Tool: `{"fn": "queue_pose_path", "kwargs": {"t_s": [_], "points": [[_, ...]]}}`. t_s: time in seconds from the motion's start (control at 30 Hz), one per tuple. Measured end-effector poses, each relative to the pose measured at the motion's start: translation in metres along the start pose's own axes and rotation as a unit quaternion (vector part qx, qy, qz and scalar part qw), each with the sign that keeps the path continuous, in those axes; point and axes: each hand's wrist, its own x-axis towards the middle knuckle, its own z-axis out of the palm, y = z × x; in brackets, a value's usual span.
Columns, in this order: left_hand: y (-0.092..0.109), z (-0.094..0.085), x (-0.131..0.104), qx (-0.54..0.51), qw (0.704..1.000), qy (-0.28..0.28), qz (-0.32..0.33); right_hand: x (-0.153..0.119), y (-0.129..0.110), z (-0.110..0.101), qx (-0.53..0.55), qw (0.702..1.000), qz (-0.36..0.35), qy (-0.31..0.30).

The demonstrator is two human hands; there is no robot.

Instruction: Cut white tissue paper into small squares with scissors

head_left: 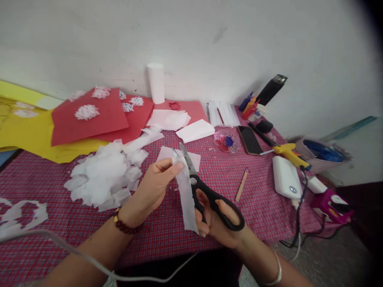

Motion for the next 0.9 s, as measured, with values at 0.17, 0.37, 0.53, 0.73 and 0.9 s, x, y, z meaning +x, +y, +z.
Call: {"fn": "queue_pose_path", "kwargs": {"t_s": [0.17,0.37,0.53,0.73,0.9], "points": [[-0.003,-0.001,0.001,0.004,0.999,0.034,-0.002,0.001,0.003,-0.001,-0.028,0.999,-0.017,0.017],[-0.006,0.000,0.000,-0.002,0.999,0.043,-0.012,0.003,0.005,-0.001,-0.050,0.998,-0.041,0.025],[-0.005,0.002,-0.001,-0.005,0.998,0.048,-0.036,0.002,0.008,-0.001,-0.069,0.994,-0.080,0.030],[-0.006,0.003,0.000,-0.013,0.998,0.050,-0.039,0.003,0.007,0.000,-0.084,0.993,-0.085,0.017],[0.012,-0.002,0.012,-0.031,0.994,0.100,-0.007,-0.002,-0.006,0.000,-0.018,0.998,-0.058,-0.010]]}}
